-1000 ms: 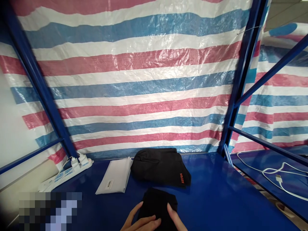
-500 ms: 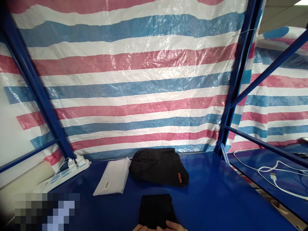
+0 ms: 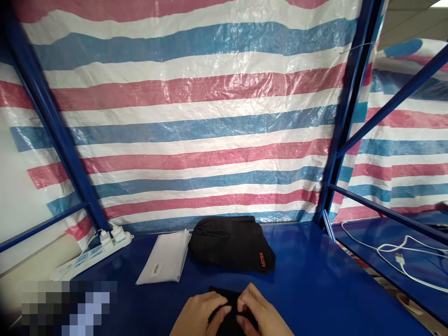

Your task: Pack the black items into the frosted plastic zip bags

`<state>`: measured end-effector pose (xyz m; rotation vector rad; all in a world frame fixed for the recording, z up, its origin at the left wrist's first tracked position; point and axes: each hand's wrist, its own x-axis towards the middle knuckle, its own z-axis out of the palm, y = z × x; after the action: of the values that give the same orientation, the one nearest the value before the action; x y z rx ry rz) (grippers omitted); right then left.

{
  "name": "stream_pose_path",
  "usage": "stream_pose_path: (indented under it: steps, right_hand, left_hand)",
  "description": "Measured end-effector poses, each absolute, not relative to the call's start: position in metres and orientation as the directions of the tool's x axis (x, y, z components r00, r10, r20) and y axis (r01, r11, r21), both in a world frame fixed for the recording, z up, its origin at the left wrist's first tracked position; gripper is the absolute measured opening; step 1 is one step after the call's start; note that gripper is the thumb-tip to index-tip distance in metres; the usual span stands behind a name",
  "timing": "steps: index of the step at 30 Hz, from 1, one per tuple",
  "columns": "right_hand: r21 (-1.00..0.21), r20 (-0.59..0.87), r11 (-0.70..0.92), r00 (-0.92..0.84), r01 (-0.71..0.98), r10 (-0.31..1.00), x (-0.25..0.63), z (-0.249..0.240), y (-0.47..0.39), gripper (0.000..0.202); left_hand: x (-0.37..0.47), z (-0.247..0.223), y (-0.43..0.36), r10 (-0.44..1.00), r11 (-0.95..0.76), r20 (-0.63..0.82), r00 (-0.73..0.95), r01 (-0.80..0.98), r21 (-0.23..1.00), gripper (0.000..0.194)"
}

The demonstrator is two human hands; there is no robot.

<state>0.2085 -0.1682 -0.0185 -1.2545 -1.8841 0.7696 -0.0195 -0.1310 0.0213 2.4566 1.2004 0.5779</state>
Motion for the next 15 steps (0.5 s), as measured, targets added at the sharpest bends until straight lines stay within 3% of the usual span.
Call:
stream_pose_path:
  steps: [3,7,9,12,15]
  right_hand:
    - [-0.852,0.166,0.260,-0.237,0.454,0.957,0.209,-0.011,-0.158,0.005]
    - [-0.863,0.095,0.175,-0.186,0.474,0.978,0.208,-0.015,-0.148,0.011]
    - [-0.860,0.089,0.154,-0.153,0.487,0.984,0.207,-0.020,-0.145,0.011]
    - [-0.850,0.063,0.102,-0.093,0.517,0.994,0.206,-0.024,-0.141,0.013]
    - [-0.819,0.062,0.081,-0.052,0.568,0.997,0.204,-0.022,-0.141,0.019]
  left_hand:
    - [-0.012,0.032,-0.125,0.799,-0.594,0.199,0.567,0.696,0.403,0.034]
    - [-0.005,0.022,-0.113,0.750,-0.660,0.339,0.568,0.680,0.320,0.032]
    - [-0.003,0.016,-0.106,0.762,-0.648,0.328,0.559,0.666,0.370,0.029]
    - [-0.001,0.011,-0.096,0.806,-0.573,0.175,0.565,0.671,0.471,0.028]
    - [-0.001,0.010,-0.089,0.803,-0.559,0.122,0.583,0.668,0.492,0.029]
